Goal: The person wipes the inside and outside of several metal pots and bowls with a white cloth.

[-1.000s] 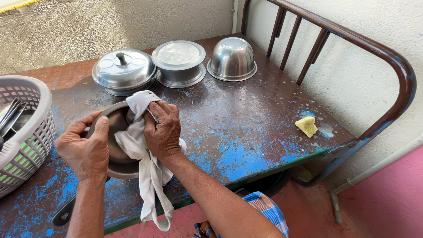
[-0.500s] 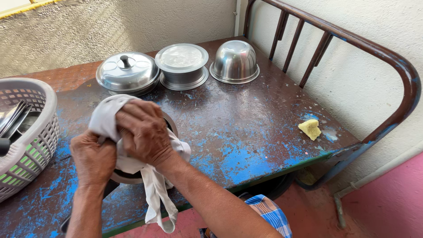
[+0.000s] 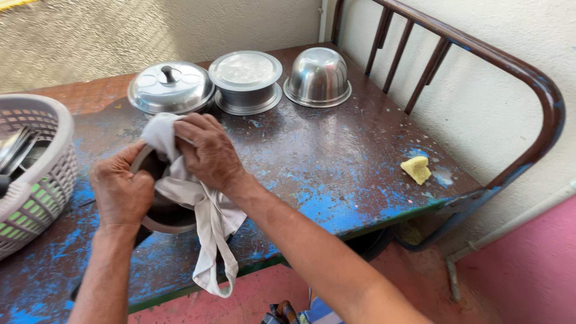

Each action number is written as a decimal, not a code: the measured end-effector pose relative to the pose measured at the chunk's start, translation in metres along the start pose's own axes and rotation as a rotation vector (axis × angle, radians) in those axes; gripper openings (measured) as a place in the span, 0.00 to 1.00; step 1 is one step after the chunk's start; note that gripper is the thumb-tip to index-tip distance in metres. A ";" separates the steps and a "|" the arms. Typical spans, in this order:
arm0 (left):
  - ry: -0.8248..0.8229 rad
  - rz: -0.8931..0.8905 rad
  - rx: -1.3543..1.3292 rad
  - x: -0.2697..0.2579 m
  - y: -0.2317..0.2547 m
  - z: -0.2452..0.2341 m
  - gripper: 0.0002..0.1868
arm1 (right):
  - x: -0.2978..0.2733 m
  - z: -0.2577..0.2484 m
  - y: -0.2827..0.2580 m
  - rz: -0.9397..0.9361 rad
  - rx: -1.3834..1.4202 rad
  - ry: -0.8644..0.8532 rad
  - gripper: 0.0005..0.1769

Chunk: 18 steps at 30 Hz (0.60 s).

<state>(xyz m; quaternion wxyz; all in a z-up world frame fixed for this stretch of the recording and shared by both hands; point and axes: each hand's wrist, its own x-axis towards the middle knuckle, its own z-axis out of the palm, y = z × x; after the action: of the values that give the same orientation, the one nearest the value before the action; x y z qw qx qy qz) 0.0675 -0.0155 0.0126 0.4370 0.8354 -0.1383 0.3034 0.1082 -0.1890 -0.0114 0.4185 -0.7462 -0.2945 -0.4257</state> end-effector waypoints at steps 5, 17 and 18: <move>0.018 0.163 -0.146 0.009 -0.005 0.011 0.30 | -0.025 -0.006 0.027 0.139 -0.035 0.092 0.11; -0.052 0.141 0.094 0.013 0.020 0.024 0.26 | -0.038 -0.008 0.022 0.262 -0.098 0.184 0.11; -0.059 0.102 0.094 0.012 0.017 0.022 0.27 | -0.031 -0.012 0.019 0.115 -0.108 0.141 0.13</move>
<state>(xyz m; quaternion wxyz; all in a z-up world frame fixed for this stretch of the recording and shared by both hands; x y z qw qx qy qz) 0.0767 -0.0428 0.0221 0.3769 0.8554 -0.1791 0.3069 0.1043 -0.2110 -0.0430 0.4210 -0.7518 -0.1975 -0.4675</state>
